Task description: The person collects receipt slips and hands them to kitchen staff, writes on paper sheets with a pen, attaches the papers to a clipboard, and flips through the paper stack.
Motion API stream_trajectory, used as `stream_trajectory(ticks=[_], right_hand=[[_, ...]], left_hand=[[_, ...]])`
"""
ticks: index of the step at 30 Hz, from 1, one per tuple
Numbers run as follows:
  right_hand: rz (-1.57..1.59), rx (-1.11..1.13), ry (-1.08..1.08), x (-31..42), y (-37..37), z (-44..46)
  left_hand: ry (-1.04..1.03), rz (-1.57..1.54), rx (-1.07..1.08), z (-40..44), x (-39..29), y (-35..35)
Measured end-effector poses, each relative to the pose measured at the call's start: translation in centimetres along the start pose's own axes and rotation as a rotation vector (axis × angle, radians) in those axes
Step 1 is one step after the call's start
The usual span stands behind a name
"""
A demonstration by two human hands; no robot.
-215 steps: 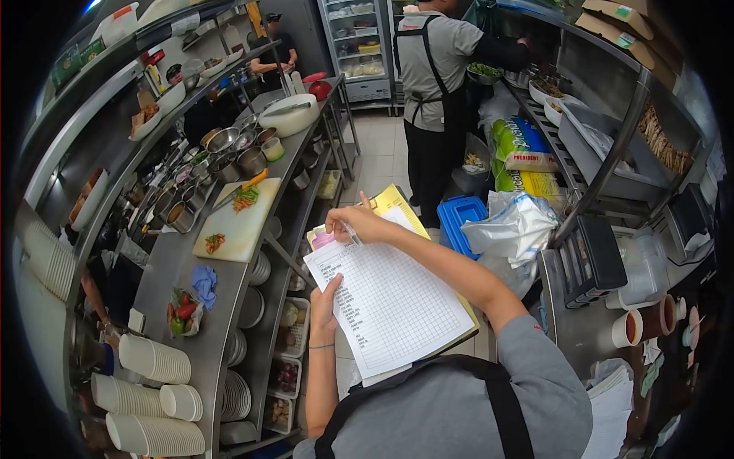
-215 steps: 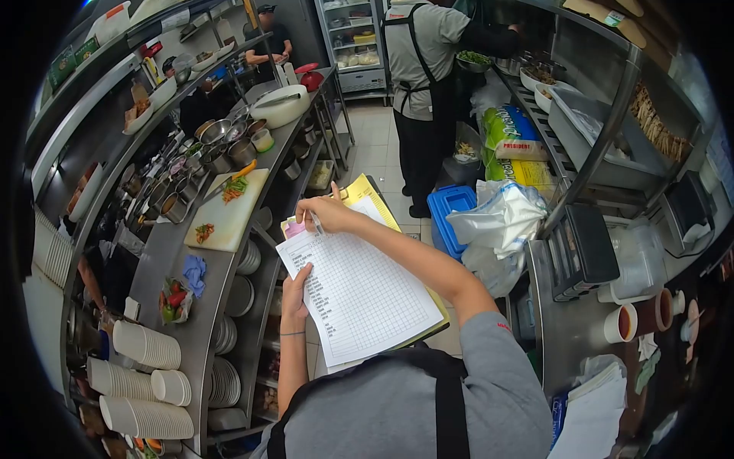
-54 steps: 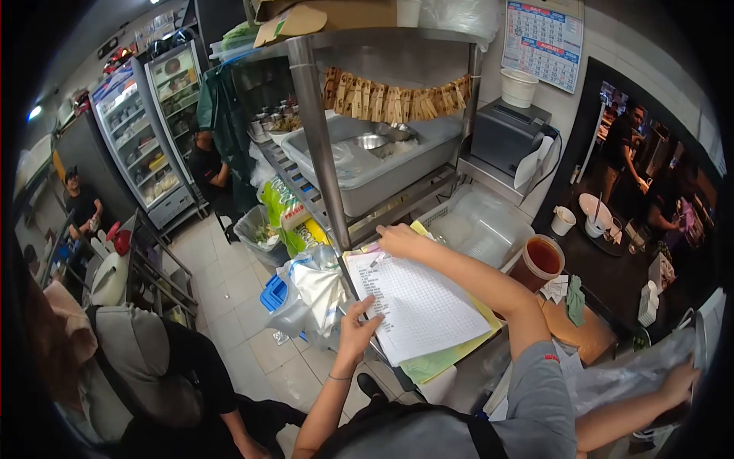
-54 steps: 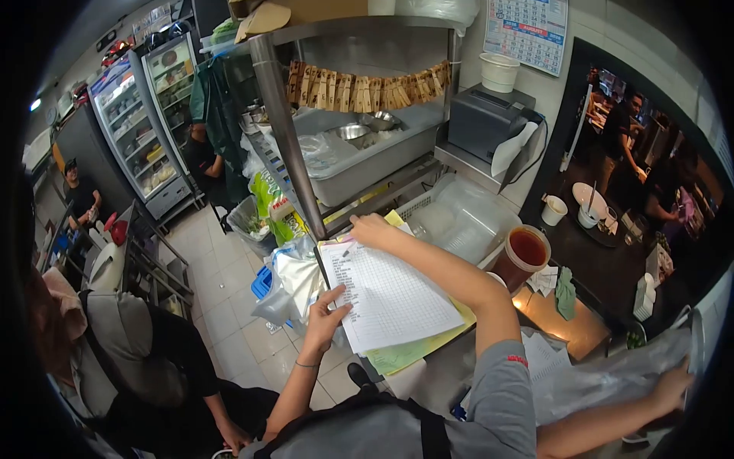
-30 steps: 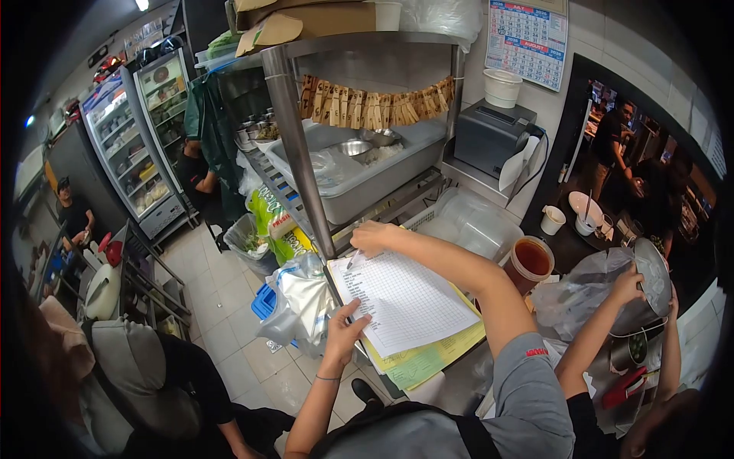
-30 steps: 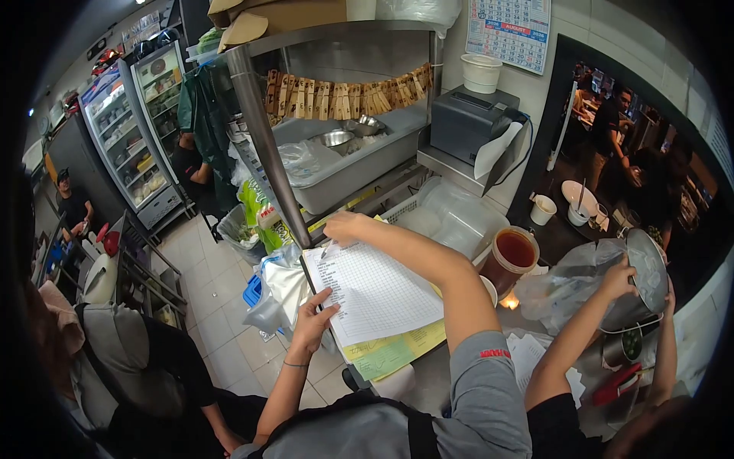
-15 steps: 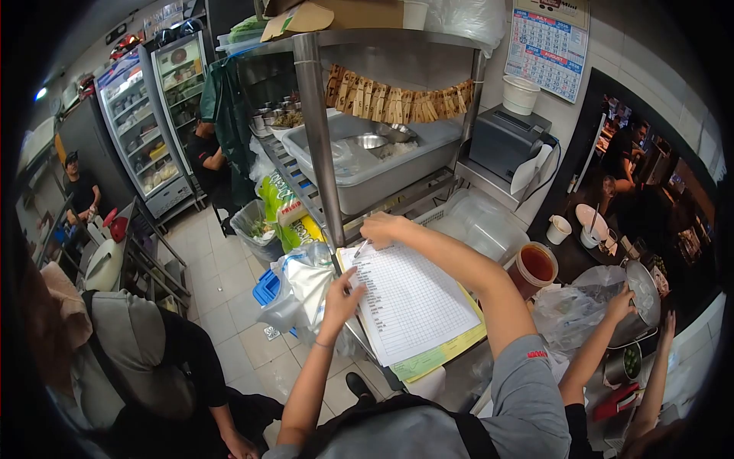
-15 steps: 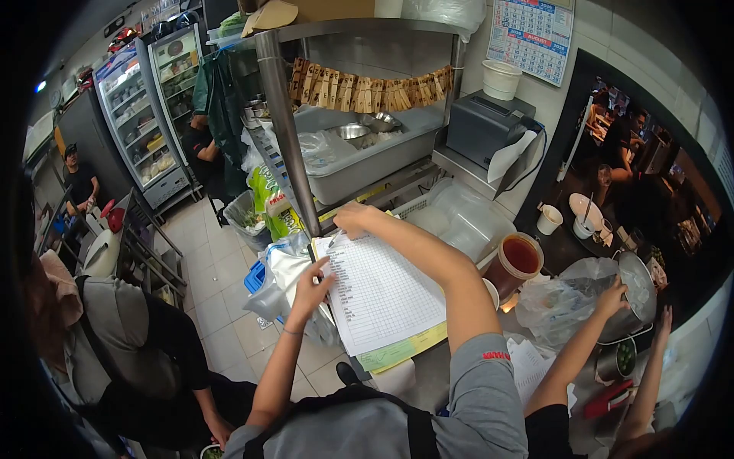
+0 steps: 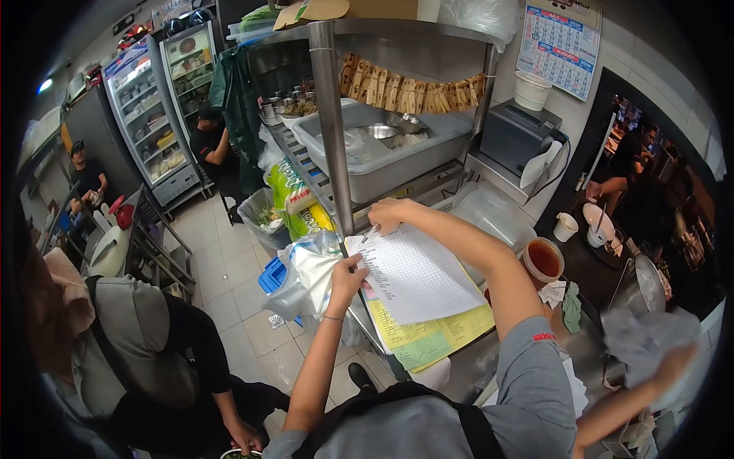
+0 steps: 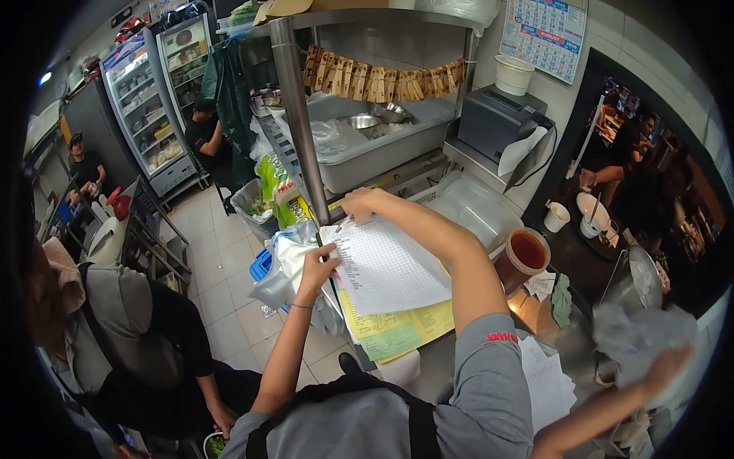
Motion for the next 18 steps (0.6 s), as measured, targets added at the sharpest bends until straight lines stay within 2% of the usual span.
stream_trajectory(ticks=[8, 11, 13, 14, 16, 18], right_hand=[[-0.060, -0.034, 0.034, 0.4, -0.1, 0.0], [-0.095, -0.145, 0.070, 0.8, -0.2, -0.5], [-0.109, -0.216, 0.000, 0.4, -1.0, -1.0], [-0.119, -0.258, -0.021, 0.8, -0.8, -1.4], [-0.089, -0.192, -0.149, -0.3, -1.1, -2.6], [0.109, -0.422, -0.216, -2.2, -0.8, -4.4]], left_hand=[[0.014, -0.019, -0.006, 0.1, 0.3, 0.0], [0.017, -0.022, 0.009, 0.0, 0.2, -0.2], [0.015, -0.006, 0.008, 0.0, 0.3, 0.0], [-0.025, 0.113, 0.065, 0.3, 0.4, -0.1], [-0.090, 0.355, 0.138, 0.5, 0.7, -0.1], [-0.190, 0.456, 0.213, 0.1, -0.5, -0.8]])
Point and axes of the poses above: each hand's wrist, its own z-axis towards the middle knuckle, its own y-axis out of the back of the hand, x = y × z, the point moved 10 cm from there along z, towards the middle knuckle, and after that the axes turned 14 degrees about -y, right-handed, at the moved point
